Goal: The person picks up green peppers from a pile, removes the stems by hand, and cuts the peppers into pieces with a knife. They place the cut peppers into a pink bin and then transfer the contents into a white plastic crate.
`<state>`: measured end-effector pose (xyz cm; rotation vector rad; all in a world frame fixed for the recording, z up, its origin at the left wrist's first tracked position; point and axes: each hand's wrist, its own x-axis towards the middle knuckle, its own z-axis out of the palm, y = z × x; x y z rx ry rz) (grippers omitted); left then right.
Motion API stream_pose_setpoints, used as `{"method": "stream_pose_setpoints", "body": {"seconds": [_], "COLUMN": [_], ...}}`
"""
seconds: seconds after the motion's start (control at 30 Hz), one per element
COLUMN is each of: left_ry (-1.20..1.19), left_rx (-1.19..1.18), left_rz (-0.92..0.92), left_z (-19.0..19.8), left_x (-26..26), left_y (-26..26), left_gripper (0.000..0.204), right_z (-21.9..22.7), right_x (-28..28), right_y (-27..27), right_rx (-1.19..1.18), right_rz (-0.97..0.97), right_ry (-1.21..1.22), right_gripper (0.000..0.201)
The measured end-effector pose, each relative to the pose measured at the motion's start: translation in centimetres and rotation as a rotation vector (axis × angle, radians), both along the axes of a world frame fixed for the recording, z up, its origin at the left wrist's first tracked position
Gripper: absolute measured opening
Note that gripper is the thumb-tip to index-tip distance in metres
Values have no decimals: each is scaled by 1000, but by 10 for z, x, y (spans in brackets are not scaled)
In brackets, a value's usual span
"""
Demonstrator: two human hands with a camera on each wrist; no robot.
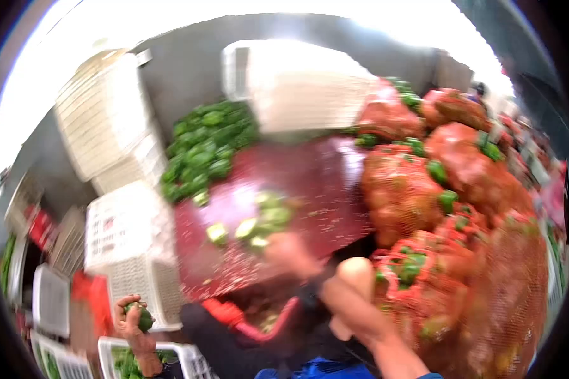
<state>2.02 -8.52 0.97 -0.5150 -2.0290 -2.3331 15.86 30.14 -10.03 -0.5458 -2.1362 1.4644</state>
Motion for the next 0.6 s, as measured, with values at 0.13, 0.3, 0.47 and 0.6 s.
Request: {"method": "stream_pose_setpoints", "body": {"seconds": [0.13, 0.3, 0.47, 0.6], "left_ry": [66, -68, -148, -85], "left_rx": [-540, -1036, -1093, -1189], "left_rz": [441, 711, 723, 618], "left_z": [-64, -164, -242, -269], "left_x": [8, 53, 82, 82], "left_y": [-127, -250, -285, -267], "left_gripper": [22, 29, 32, 45], "right_z": [-41, -57, -85, -100], "right_x": [-31, -71, -95, -95], "right_y": [41, 46, 74, 74], "right_rx": [612, 575, 930, 950], "right_rz": [-126, -261, -288, -146], "right_ry": [-366, -328, -398, -482], "right_gripper": [16, 9, 10, 16]}}
